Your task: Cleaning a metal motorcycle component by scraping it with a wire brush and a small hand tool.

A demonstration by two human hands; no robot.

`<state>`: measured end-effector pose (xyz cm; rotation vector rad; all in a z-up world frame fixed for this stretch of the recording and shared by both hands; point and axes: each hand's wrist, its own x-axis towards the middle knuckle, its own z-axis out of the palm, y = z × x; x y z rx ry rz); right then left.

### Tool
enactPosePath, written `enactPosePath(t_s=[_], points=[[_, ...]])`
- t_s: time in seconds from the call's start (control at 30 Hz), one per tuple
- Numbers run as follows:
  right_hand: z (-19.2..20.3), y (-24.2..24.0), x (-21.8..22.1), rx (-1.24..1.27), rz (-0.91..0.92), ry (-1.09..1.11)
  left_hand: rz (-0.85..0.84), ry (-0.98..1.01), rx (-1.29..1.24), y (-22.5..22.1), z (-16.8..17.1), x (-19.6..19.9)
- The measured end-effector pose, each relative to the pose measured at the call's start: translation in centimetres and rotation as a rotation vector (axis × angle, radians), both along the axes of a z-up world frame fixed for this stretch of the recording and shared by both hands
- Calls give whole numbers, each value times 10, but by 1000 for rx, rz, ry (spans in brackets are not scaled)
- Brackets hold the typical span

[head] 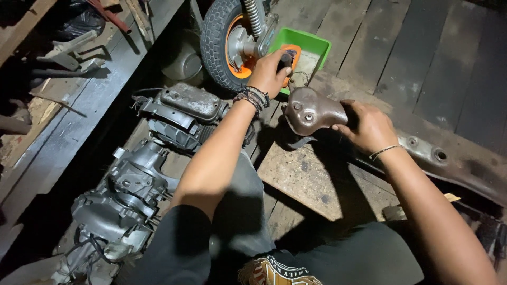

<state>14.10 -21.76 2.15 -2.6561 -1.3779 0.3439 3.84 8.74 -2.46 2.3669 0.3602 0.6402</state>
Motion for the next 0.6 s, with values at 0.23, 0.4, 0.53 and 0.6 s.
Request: enactPosePath(t_s=[0.23, 0.4, 0.53, 0.6], points=[[-1, 0, -1, -32, -7, -17, -12, 44, -97, -12, 18, -9], [-1, 0, 1, -6, 10, -19, -5, 41, -88, -12, 15, -7], [4, 1, -2, -15, -21, 15, -19, 14, -19, -9, 8, -2], [1, 1, -1, -16, -9, -7, -2, 34, -51, -11, 9, -6]])
